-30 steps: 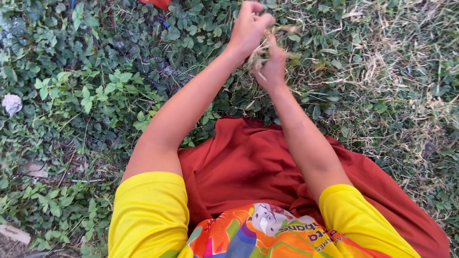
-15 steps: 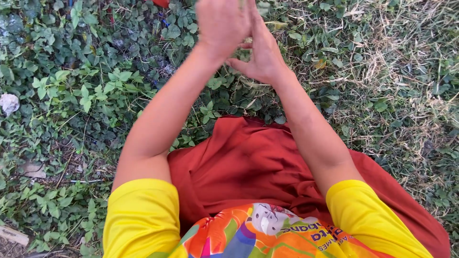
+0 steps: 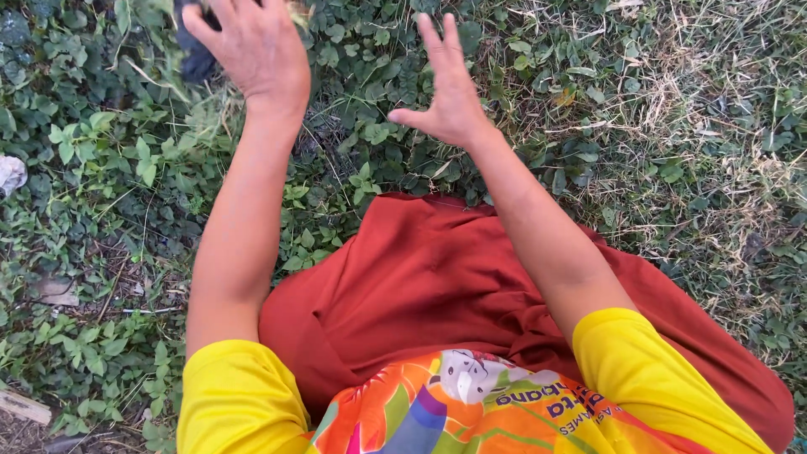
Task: Picking and sorting green plants from the ground while sitting outdoors.
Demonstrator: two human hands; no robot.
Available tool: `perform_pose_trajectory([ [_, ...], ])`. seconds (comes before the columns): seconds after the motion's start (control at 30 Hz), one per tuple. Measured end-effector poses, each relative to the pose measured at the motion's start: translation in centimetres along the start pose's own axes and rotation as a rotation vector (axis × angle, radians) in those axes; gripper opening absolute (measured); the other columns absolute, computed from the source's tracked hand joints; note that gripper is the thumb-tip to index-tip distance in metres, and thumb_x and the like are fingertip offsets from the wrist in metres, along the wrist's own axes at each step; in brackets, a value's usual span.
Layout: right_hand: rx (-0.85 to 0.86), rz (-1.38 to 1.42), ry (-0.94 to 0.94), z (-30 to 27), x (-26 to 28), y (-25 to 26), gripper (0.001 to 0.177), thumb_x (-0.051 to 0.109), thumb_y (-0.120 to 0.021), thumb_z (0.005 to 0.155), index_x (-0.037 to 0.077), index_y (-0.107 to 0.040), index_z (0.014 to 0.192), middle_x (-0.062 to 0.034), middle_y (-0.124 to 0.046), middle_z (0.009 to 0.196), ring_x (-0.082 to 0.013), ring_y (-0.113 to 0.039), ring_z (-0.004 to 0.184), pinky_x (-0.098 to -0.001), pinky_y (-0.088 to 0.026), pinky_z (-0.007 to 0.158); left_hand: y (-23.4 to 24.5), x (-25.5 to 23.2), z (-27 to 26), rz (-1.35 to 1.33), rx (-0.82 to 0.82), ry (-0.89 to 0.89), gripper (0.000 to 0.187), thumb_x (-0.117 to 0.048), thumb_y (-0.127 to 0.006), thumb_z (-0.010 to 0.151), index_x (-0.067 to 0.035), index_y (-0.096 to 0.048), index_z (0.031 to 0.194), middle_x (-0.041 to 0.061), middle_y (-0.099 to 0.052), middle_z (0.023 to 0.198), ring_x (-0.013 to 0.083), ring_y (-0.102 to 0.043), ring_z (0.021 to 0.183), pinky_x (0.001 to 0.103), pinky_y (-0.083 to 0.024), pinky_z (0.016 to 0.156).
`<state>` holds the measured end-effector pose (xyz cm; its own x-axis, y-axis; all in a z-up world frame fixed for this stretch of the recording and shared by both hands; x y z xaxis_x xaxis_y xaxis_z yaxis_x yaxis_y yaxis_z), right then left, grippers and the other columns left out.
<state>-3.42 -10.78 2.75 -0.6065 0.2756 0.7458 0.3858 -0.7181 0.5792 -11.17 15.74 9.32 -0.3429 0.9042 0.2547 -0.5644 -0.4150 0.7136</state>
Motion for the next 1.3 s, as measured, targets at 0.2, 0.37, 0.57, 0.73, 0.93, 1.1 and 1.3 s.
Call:
perform_pose_trajectory([
  [0.2,0.120,-0.073,0.166,3.9,4.6,-7.7,0.142,0.049,-0.107,0.070,0.029,-0.009,0.170,-0.0253,0.009,0.170,-0.0493,-0.019,0.157,-0.0573,-0.034,0.126,-3.4,1.8,-6.6,0.138,0.163,0.206,0.029,-0.020,-0.067,0.093,-0.006,-0.062,0.118,0.019,-0.055,0.127,0.0364,-0.049,0.121,0.063,-0.032,0.101],
  [0.37,0.384,-0.223,0.148,5.3,11.3,-12.9,0.133,0.052,-0.104,0.066,0.037,-0.018,0.166,-0.0204,0.004,0.170,-0.0498,-0.017,0.156,-0.0682,-0.029,0.116,-3.8,8.1,-11.5,0.212,0.538,0.568,0.056,-0.025,-0.073,0.093,-0.009,-0.048,0.139,0.024,-0.044,0.141,0.0429,-0.044,0.131,0.079,-0.018,0.110],
  [0.57,0.583,-0.208,0.228,1.3,3.3,-17.7,0.103,0.036,-0.090,0.081,0.022,-0.031,0.164,-0.0217,-0.020,0.170,-0.0456,-0.028,0.155,-0.0606,-0.031,0.126,2.4,8.7,-9.8,0.053,0.877,0.919,0.119,-0.054,-0.078,0.081,0.002,-0.009,0.160,0.034,0.000,0.164,0.0637,-0.005,0.149,0.079,-0.004,0.111],
  [0.73,0.643,-0.694,0.172,-0.5,0.4,-11.0,0.098,0.041,-0.088,0.064,0.017,-0.047,0.150,-0.0190,-0.038,0.156,-0.0405,-0.040,0.137,-0.0579,-0.037,0.101,-3.1,-1.5,-13.8,-0.183,0.557,0.291,0.108,-0.045,-0.079,0.087,0.012,-0.024,0.160,0.033,-0.013,0.167,0.0523,-0.008,0.155,0.061,-0.010,0.128],
  [0.93,0.556,-0.698,0.058,-2.3,-9.0,-10.5,0.021,0.017,-0.071,0.091,0.012,-0.071,0.111,-0.0085,-0.065,0.120,-0.0322,-0.057,0.121,-0.0459,-0.046,0.099,-5.2,-7.3,-17.1,-0.667,0.651,0.036,0.105,-0.047,-0.084,0.081,0.015,-0.034,0.149,0.032,-0.035,0.155,0.0478,-0.027,0.148,0.054,-0.019,0.124],
  [1.1,0.273,-0.198,-0.052,-3.7,-11.5,-11.9,0.025,0.026,-0.071,0.095,0.003,-0.066,0.103,-0.0189,-0.065,0.102,-0.0407,-0.060,0.102,-0.0490,-0.048,0.088,-5.6,-11.0,-19.4,-0.954,0.648,0.112,0.110,-0.053,-0.089,0.077,0.010,-0.035,0.149,0.026,-0.049,0.143,0.0422,-0.048,0.134,0.047,-0.037,0.118],
  [1.3,0.230,-0.130,-0.131,-9.9,-6.1,-11.8,0.020,0.022,-0.059,0.102,0.004,-0.068,0.104,-0.0208,-0.064,0.089,-0.0423,-0.062,0.083,-0.0537,-0.047,0.075,-5.0,-13.9,-21.0,-1.115,0.562,0.158,0.093,-0.035,-0.085,0.072,0.002,-0.046,0.148,0.020,-0.053,0.138,0.0378,-0.051,0.123,0.045,-0.043,0.108],
])
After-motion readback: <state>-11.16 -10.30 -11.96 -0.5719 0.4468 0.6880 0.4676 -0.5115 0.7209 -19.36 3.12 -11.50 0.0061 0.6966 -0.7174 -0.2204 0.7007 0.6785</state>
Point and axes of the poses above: each hand's wrist, its own z-axis towards the middle knuckle, its own y-axis out of the back of the hand, x = y × z, the point moved 1 cm from there along z, towards the middle knuckle
